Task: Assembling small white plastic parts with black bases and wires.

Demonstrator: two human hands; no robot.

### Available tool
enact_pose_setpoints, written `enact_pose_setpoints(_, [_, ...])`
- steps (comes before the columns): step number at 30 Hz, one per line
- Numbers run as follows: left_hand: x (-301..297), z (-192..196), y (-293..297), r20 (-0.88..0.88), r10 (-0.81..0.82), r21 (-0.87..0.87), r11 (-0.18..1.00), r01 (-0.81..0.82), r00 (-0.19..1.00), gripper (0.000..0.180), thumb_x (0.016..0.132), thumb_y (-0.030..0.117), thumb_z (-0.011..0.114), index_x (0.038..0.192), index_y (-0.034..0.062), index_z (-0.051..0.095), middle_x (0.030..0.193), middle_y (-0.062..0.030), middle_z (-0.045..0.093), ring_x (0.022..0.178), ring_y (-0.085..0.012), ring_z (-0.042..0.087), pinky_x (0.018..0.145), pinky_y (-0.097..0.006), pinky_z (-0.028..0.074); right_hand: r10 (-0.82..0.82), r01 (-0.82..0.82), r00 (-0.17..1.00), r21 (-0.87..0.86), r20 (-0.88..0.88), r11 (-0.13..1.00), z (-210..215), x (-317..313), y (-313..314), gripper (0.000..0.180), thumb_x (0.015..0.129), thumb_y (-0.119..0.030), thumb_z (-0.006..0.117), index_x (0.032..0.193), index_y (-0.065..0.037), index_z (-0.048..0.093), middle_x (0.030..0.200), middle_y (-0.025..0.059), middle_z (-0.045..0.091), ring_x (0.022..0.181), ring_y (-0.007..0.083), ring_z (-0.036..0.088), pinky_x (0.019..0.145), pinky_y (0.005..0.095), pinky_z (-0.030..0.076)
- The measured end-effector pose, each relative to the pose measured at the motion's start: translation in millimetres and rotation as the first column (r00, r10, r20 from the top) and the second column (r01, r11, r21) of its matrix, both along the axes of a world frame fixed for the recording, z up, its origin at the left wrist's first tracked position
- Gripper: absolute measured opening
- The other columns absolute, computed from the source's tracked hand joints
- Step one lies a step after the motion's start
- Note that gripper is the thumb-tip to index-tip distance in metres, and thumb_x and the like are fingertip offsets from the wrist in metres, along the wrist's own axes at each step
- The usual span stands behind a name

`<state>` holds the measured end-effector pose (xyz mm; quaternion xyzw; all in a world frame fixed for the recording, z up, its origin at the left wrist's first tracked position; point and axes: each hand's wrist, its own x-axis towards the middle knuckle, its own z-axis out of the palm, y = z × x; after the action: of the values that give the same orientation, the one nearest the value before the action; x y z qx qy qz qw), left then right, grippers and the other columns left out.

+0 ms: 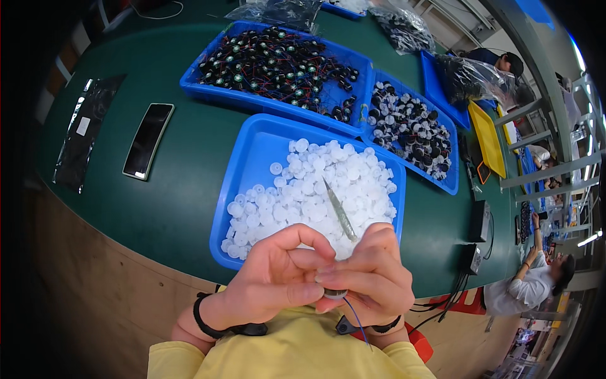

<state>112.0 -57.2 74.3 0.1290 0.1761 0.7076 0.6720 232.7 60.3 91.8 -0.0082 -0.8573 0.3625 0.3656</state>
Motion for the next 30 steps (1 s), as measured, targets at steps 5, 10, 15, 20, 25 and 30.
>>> enact_pose_setpoints(5, [0, -9, 2, -0.089, 0.016, -0.003, 1.0, -0.016, 0.996, 0.042, 0.077, 0.003, 0.066, 0.11, -0.0006, 0.04, 0.1, -0.0131, 0.057, 0.094, -0.0175, 0.056, 0.079, -0.029, 0.047, -0.047, 0.029, 0.997, 0.266, 0.061, 0.964, 8, 5, 2, 0.028, 0.057, -0.017, 0.071, 0.083, -0.006, 0.068, 0.081, -0.001, 0.061, 0.063, 0.0143, 0.045, 0.068, 0.0337, 0.031])
enact_pose_setpoints(10, [1, -17, 3, -0.004, -0.015, 0.106, 0.994, 0.015, 1.0, 0.043, 0.078, 0.008, 0.068, 0.109, 0.0006, 0.039, 0.102, -0.0127, 0.057, 0.093, -0.0165, 0.056, 0.078, -0.027, 0.046, -0.039, 0.032, 0.998, 0.168, 0.043, 0.985, 12, -4, -2, 0.033, 0.05, -0.014, 0.066, 0.081, -0.005, 0.068, 0.08, -0.0009, 0.061, 0.064, 0.0136, 0.047, 0.07, 0.0339, 0.032])
enact_pose_setpoints(15, [3, -19, 8, 0.036, -0.064, 0.138, 0.989, 0.059, 0.997, 0.042, 0.08, 0.007, 0.065, 0.111, 0.0009, 0.038, 0.103, -0.0133, 0.056, 0.096, -0.0167, 0.055, 0.08, -0.027, 0.045, -0.022, 0.031, 0.997, 0.131, -0.072, 0.991, 2, 0, -1, 0.034, 0.049, -0.012, 0.067, 0.082, -0.003, 0.067, 0.077, 0.0015, 0.06, 0.064, 0.0164, 0.048, 0.068, 0.0346, 0.034])
enact_pose_setpoints(20, [-9, -18, 9, -0.466, 0.138, -0.006, 0.987, -0.159, 0.874, 0.037, 0.079, 0.001, 0.062, 0.111, -0.0001, 0.043, 0.107, -0.0126, 0.054, 0.101, -0.0175, 0.053, 0.082, -0.03, 0.044, -0.106, 0.101, 0.994, 0.109, 0.034, 0.989, 6, -1, 18, 0.027, 0.054, -0.011, 0.072, 0.079, -0.003, 0.065, 0.07, 0.0035, 0.057, 0.062, 0.0207, 0.046, 0.061, 0.0345, 0.036])
enact_pose_setpoints(25, [-56, -33, 15, -0.89, 0.023, 0.272, 0.829, -0.489, -0.455, 0.029, 0.07, -0.003, 0.062, 0.097, 0.0006, 0.056, 0.099, -0.0121, 0.055, 0.088, -0.0296, 0.052, 0.078, -0.036, 0.043, -0.407, 0.367, 0.911, 0.309, 0.075, 0.878, -8, -1, 111, 0.022, 0.061, -0.006, 0.071, 0.08, -0.003, 0.061, 0.07, 0.0078, 0.054, 0.066, 0.0266, 0.046, 0.06, 0.0343, 0.037])
enact_pose_setpoints(30, [-89, -53, 34, -0.685, -0.134, 0.169, 0.927, -0.335, -0.716, 0.031, 0.067, 0.004, 0.065, 0.097, 0.0009, 0.057, 0.093, -0.0111, 0.055, 0.083, -0.0298, 0.05, 0.074, -0.038, 0.041, -0.645, 0.343, 0.719, 0.673, 0.261, 0.655, -26, -16, 194, 0.027, 0.068, -0.012, 0.069, 0.093, -0.005, 0.062, 0.089, 0.006, 0.059, 0.091, 0.0247, 0.049, 0.073, 0.0381, 0.036])
